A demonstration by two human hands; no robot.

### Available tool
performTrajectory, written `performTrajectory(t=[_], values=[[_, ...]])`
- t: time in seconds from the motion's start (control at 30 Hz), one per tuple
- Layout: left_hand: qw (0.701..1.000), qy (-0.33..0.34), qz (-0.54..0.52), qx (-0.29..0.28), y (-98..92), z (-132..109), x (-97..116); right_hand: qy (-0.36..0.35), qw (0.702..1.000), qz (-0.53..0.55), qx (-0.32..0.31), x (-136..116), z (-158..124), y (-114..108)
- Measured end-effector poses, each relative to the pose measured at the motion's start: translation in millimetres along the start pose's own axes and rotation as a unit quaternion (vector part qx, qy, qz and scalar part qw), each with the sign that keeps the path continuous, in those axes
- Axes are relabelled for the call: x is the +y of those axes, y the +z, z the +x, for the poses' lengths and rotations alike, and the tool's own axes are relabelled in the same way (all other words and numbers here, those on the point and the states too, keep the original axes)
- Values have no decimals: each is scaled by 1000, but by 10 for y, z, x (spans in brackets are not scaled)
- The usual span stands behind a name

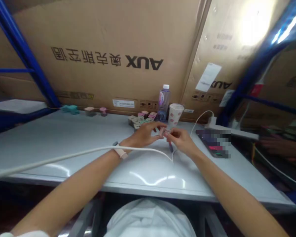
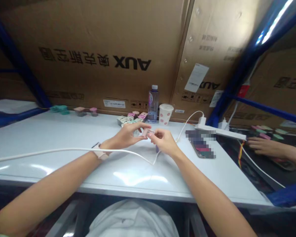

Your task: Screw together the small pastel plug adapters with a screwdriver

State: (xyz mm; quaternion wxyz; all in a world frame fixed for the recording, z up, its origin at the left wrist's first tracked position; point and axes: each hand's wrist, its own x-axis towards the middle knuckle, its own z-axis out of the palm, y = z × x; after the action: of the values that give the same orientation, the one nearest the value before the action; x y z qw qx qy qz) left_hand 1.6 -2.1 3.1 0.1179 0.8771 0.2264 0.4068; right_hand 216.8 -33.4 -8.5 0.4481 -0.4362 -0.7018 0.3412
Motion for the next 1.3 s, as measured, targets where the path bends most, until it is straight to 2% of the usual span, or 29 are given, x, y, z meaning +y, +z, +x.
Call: performTrajectory(t=[0.17, 0.37, 0.63, 0.83, 0.97, 1.13, 1.3], values=[[1000, -2, 0, -13, 1, 8, -2, 3, 1000, -15, 3, 73, 12, 12], [999, -14, 4, -43, 12, 2, -31, -10, 998, -39, 40, 138, 6, 41], [997, -10, -16, -75, 32, -23, -15, -3, 1000, -18, 1, 157, -26, 100], [997, -11, -16, -78, 40, -23, -30, -10, 1000, -20, -9, 189, -9, 103], [994, -25, 44, -101, -48, -35, -67, -10, 999, -36, 18, 213, 12, 67], [964, -47, 216, -144, -149, -61, -123, -11, 997, -54, 59, 222, 33, 21], [956, -77, 243, -146, -177, -96, -210, -15, 995, -66, 77, 212, 35, 3]])
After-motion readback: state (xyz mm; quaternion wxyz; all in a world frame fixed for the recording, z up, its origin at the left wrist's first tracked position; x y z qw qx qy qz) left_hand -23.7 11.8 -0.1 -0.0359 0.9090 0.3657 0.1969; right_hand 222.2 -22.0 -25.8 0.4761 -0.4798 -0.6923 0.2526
